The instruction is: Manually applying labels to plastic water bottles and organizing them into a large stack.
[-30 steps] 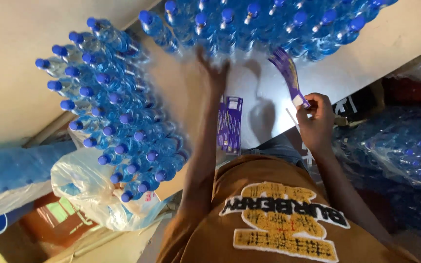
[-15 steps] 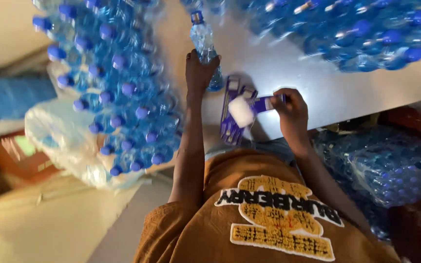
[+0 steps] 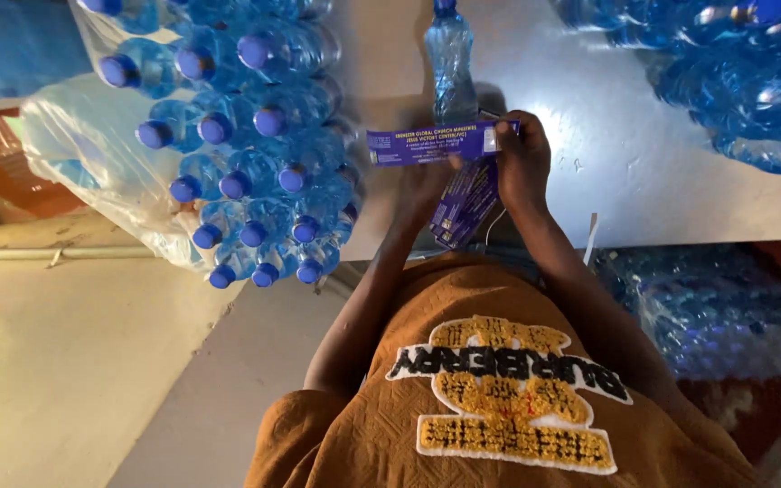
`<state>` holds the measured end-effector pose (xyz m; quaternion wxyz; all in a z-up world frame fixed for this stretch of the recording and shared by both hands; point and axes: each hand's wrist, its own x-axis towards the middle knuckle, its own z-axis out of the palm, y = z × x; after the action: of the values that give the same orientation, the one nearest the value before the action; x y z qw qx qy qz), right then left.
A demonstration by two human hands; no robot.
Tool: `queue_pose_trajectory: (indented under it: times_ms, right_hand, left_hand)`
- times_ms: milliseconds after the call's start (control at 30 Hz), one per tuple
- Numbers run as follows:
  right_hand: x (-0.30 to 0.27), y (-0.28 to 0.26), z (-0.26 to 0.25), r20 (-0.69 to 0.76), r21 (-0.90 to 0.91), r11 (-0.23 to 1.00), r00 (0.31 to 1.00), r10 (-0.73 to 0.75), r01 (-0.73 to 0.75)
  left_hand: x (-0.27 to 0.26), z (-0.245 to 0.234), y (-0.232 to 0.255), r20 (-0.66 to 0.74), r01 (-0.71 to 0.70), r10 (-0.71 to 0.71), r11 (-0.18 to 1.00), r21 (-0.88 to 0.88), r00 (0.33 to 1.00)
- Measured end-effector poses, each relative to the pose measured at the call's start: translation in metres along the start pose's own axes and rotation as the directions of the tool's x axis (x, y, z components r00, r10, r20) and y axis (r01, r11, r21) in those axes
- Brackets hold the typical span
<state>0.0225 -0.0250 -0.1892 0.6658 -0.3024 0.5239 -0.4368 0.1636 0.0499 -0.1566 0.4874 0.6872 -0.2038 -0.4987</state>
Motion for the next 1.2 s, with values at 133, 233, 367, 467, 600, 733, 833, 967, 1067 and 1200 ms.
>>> queue_pose_trajectory:
  times_ms: [133, 233, 367, 467, 600, 733, 833, 967, 1067, 1200]
  right_hand:
    - [0.005, -0.012, -0.003, 0.008, -0.031, 0.999, 1.0, 0.026, -0.026]
    - [0.008, -0.011, -0.005, -0.012, -0.061, 0.997, 0.999, 0.045, -0.046]
    - [0.012, -0.008, -0.01, -0.046, -0.157, 0.983, 0.995, 0.086, -0.093]
    - [0.017, -0.004, -0.015, -0.057, -0.215, 0.968, 0.992, 0.117, -0.126]
    - [0.019, -0.005, -0.016, -0.082, -0.208, 0.963, 0.984, 0.157, -0.171]
    - [0.023, 0.003, -0.022, -0.068, -0.169, 0.969, 0.983, 0.17, -0.179]
    - [0.025, 0.006, -0.023, -0.072, -0.16, 0.971, 0.984, 0.165, -0.175]
    - [0.023, 0.002, -0.021, -0.073, -0.183, 0.966, 0.983, 0.169, -0.18]
    - [0.023, 0.004, -0.022, -0.059, -0.125, 0.979, 0.986, 0.157, -0.163]
    - [0.019, 0.008, -0.024, -0.022, -0.045, 0.992, 0.993, 0.119, -0.119]
  left_hand:
    - [0.012, 0.026, -0.027, -0.153, 0.053, -0.091, 0.97, -0.236, 0.984]
    - [0.006, 0.031, -0.009, -0.213, 0.21, -0.259, 0.951, -0.227, 0.942]
    - [0.018, 0.02, 0.003, -0.198, 0.395, -0.426, 0.901, -0.178, 0.883]
    - [0.022, 0.013, 0.005, -0.11, 0.44, -0.472, 0.869, -0.225, 0.875]
    - [0.023, 0.015, -0.001, -0.105, 0.443, -0.492, 0.844, -0.303, 0.864]
    - [0.025, 0.016, 0.009, -0.111, 0.475, -0.528, 0.824, -0.31, 0.842]
    - [0.026, 0.016, 0.013, -0.091, 0.494, -0.54, 0.816, -0.3, 0.837]
    - [0.026, 0.016, 0.008, -0.122, 0.515, -0.566, 0.805, -0.295, 0.815]
    - [0.025, 0.014, 0.005, -0.11, 0.493, -0.542, 0.818, -0.297, 0.833]
    - [0.021, 0.011, -0.002, -0.048, 0.487, -0.526, 0.815, -0.315, 0.849]
